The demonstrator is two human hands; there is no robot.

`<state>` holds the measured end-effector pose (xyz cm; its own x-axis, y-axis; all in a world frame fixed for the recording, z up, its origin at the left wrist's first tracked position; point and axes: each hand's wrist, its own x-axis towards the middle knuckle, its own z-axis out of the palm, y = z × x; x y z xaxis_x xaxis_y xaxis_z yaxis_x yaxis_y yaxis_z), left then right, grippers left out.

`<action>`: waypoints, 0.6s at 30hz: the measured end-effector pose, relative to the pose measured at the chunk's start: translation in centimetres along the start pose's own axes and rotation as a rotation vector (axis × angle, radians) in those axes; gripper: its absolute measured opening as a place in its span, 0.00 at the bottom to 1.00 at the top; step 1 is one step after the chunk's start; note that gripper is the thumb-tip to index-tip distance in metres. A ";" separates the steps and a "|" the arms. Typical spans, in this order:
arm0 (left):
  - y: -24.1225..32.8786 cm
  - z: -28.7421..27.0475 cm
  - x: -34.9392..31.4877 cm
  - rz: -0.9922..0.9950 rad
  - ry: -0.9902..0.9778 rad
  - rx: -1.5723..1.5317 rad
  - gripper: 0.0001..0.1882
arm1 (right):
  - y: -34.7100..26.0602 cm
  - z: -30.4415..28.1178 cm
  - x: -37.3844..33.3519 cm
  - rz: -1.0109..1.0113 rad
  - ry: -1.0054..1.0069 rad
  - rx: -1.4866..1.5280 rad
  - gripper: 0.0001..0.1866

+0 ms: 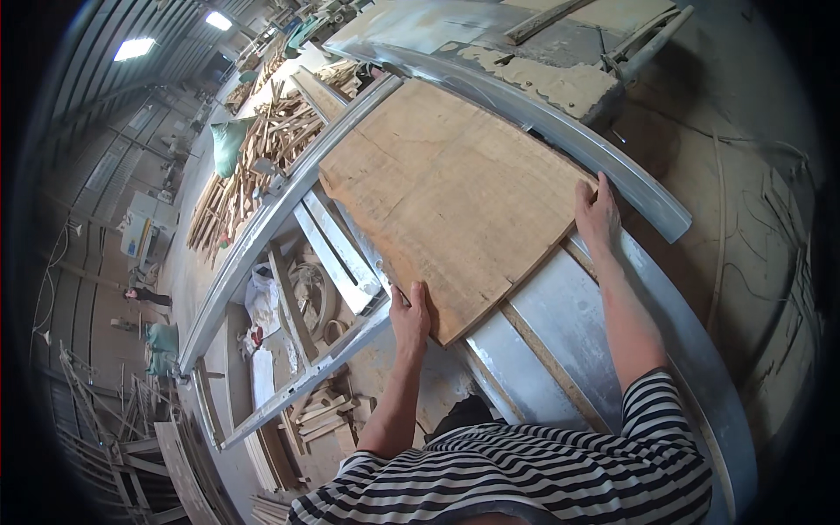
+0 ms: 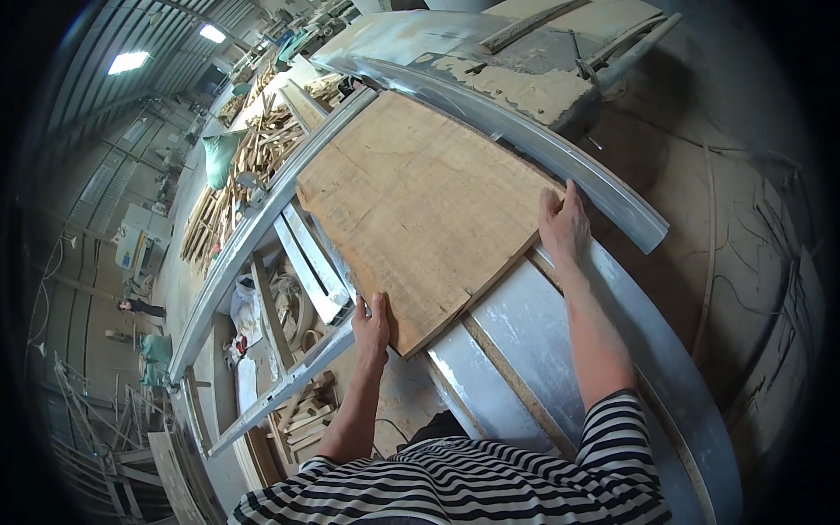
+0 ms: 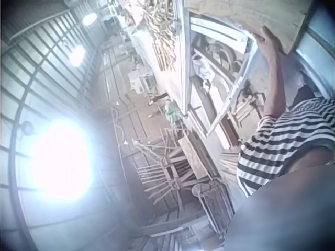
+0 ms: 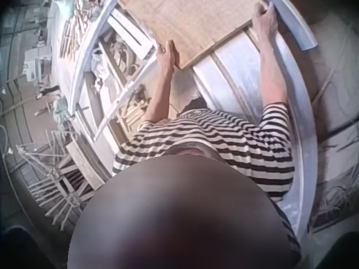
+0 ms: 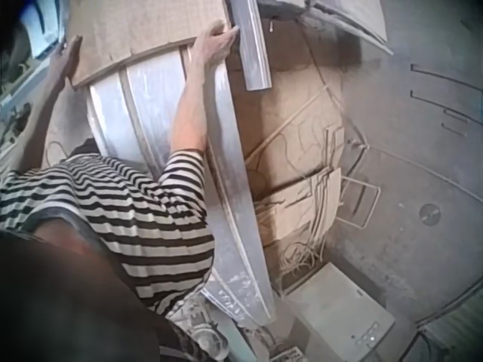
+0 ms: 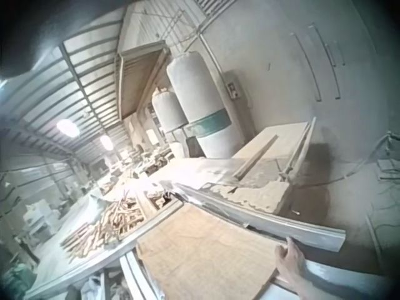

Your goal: Operating a sliding table saw to trim and cut wooden panels in a factory.

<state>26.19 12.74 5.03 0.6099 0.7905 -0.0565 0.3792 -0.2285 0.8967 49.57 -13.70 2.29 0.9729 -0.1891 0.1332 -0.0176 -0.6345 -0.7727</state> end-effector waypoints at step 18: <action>-1.4 0.1 1.0 0.014 -0.033 0.004 0.34 | 0.5 1.0 0.5 -0.036 -0.014 -0.041 0.37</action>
<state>26.35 13.78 3.71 0.6377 0.7680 -0.0584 0.3734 -0.2419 0.8956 50.31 -13.35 1.31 0.9761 -0.1558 0.1513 0.0080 -0.6705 -0.7419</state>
